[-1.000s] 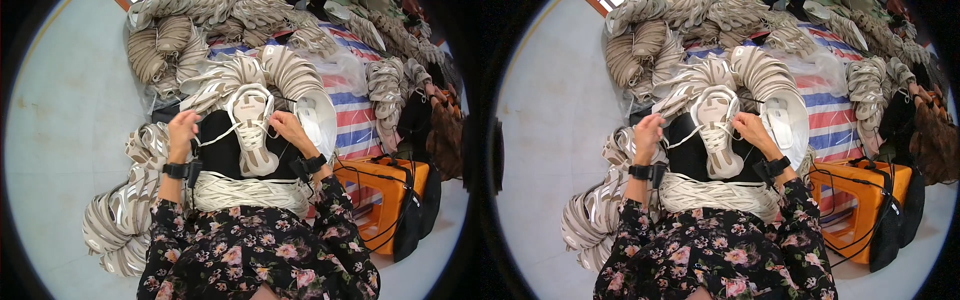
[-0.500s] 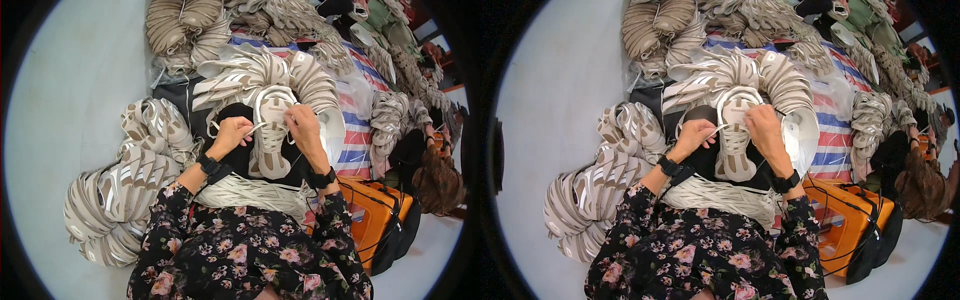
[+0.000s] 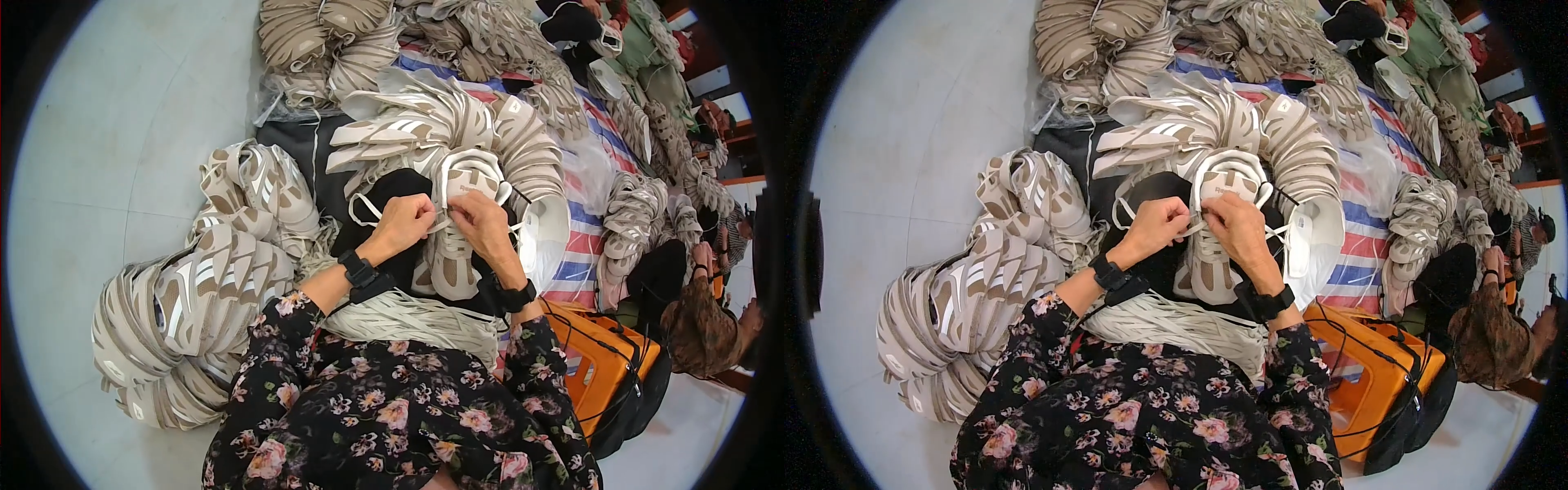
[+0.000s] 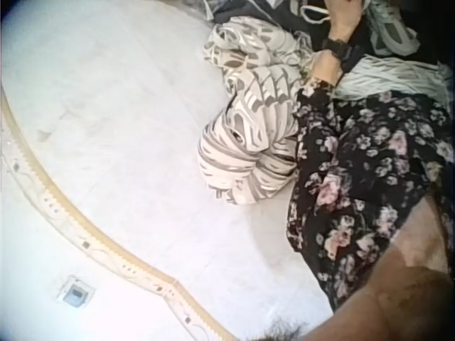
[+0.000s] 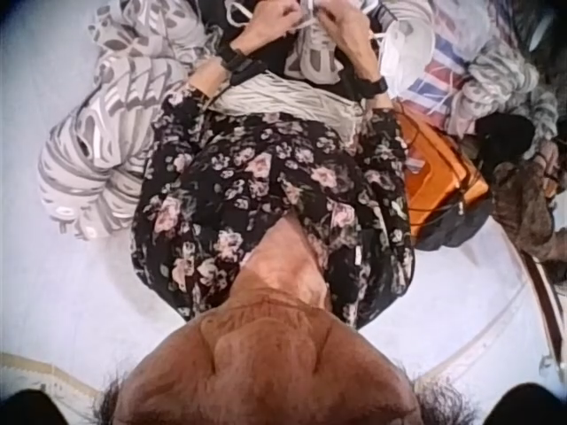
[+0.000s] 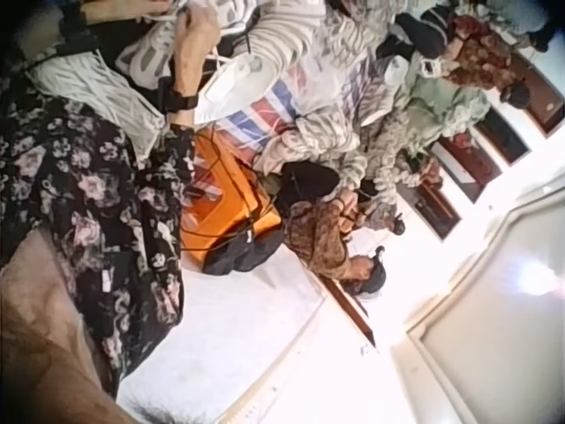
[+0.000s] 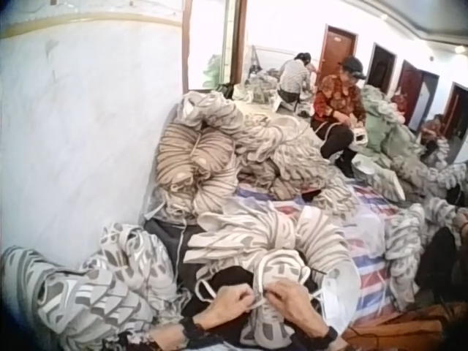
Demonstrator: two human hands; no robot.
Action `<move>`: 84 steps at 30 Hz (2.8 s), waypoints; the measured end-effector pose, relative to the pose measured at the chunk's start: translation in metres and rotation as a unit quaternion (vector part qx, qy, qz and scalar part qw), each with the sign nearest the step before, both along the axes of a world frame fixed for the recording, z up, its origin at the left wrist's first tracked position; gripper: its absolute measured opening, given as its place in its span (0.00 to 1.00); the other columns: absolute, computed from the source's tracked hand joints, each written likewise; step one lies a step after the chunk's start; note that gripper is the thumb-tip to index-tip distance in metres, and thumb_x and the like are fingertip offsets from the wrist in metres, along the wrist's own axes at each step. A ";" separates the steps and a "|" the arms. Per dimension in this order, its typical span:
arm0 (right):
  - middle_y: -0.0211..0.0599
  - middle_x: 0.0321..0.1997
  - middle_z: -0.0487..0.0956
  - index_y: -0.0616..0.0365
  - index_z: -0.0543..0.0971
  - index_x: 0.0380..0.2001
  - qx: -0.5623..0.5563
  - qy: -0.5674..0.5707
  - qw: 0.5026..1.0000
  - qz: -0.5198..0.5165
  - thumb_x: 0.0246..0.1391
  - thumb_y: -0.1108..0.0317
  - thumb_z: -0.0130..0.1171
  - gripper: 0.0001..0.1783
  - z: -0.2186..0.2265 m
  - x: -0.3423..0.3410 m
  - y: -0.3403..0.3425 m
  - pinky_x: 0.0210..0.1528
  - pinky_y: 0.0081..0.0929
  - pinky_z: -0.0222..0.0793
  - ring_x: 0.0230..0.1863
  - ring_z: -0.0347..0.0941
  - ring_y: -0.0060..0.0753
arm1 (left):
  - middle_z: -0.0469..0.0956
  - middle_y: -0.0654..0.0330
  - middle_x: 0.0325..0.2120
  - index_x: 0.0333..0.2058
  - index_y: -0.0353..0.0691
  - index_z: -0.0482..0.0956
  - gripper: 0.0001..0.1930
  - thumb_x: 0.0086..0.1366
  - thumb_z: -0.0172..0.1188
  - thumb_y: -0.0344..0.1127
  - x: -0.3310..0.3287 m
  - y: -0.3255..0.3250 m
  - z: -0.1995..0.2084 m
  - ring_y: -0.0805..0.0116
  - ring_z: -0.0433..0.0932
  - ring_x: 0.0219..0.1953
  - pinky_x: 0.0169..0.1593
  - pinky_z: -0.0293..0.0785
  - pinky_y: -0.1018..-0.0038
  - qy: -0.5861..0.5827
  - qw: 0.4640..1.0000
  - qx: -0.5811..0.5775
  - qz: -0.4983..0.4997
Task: The recorder is lacing a white and tan athletic shoe while surrounded by stacks of shoe components.
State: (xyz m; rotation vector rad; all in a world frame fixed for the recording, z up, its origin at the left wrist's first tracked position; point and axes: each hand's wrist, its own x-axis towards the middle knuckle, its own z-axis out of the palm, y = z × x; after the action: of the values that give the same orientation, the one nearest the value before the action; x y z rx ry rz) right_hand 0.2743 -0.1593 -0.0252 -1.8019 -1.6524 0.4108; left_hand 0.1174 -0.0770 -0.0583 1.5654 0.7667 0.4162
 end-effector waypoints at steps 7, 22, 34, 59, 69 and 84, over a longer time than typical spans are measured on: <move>0.36 0.23 0.71 0.56 0.77 0.28 0.051 -0.068 0.996 0.011 0.40 0.72 0.58 0.08 -0.007 -0.008 0.003 0.26 0.34 0.65 0.25 0.70 0.44 | 0.74 0.56 0.15 0.26 0.31 0.72 0.06 0.57 0.53 0.29 0.008 -0.004 -0.005 0.71 0.76 0.19 0.23 0.71 0.77 0.014 0.974 0.223 0.028; 0.40 0.29 0.74 0.56 0.77 0.26 0.035 -0.354 0.861 -0.363 0.46 0.67 0.53 0.06 0.030 0.211 -0.080 0.36 0.36 0.65 0.33 0.70 0.42 | 0.73 0.61 0.21 0.26 0.33 0.70 0.05 0.57 0.45 0.22 0.000 0.006 0.007 0.77 0.73 0.22 0.20 0.71 0.82 -0.006 0.995 -0.067 -0.078; 0.40 0.41 0.73 0.62 0.73 0.22 0.169 -0.185 0.966 0.069 0.39 0.76 0.56 0.04 0.003 0.059 -0.011 0.48 0.37 0.63 0.46 0.65 0.46 | 0.64 0.58 0.23 0.26 0.37 0.74 0.10 0.51 0.64 0.36 -0.026 0.009 0.020 0.64 0.67 0.24 0.30 0.65 0.71 0.088 0.929 0.201 -0.299; 0.37 0.25 0.69 0.58 0.72 0.25 0.209 -0.232 0.949 0.040 0.36 0.76 0.53 0.07 -0.005 0.039 0.001 0.38 0.33 0.62 0.32 0.68 0.40 | 0.66 0.59 0.40 0.23 0.34 0.74 0.13 0.60 0.54 0.38 0.000 0.013 0.004 0.71 0.65 0.42 0.47 0.62 0.76 -0.009 0.998 0.039 -0.047; 0.31 0.21 0.73 0.61 0.72 0.36 -0.034 0.512 0.853 -0.094 0.47 0.73 0.53 0.11 0.016 0.078 -0.028 0.21 0.18 0.64 0.18 0.69 0.21 | 0.68 0.55 0.35 0.35 0.37 0.71 0.12 0.49 0.57 0.26 0.032 0.032 0.033 0.56 0.66 0.42 0.45 0.63 0.66 -0.051 0.906 0.421 0.010; 0.36 0.33 0.72 0.47 0.71 0.41 0.027 -0.078 0.995 0.057 0.39 0.68 0.60 0.21 -0.018 0.093 -0.026 0.35 0.39 0.67 0.35 0.71 0.46 | 0.68 0.67 0.24 0.23 0.46 0.76 0.07 0.41 0.63 0.30 0.085 0.013 0.015 0.66 0.66 0.35 0.42 0.59 0.67 -0.051 0.804 0.560 -0.192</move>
State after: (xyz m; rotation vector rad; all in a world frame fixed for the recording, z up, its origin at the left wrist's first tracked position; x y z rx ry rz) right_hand 0.3672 -0.1853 -0.0435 -1.7431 -1.8607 0.2781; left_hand 0.2027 -0.0639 -0.0432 2.7057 0.0111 0.7042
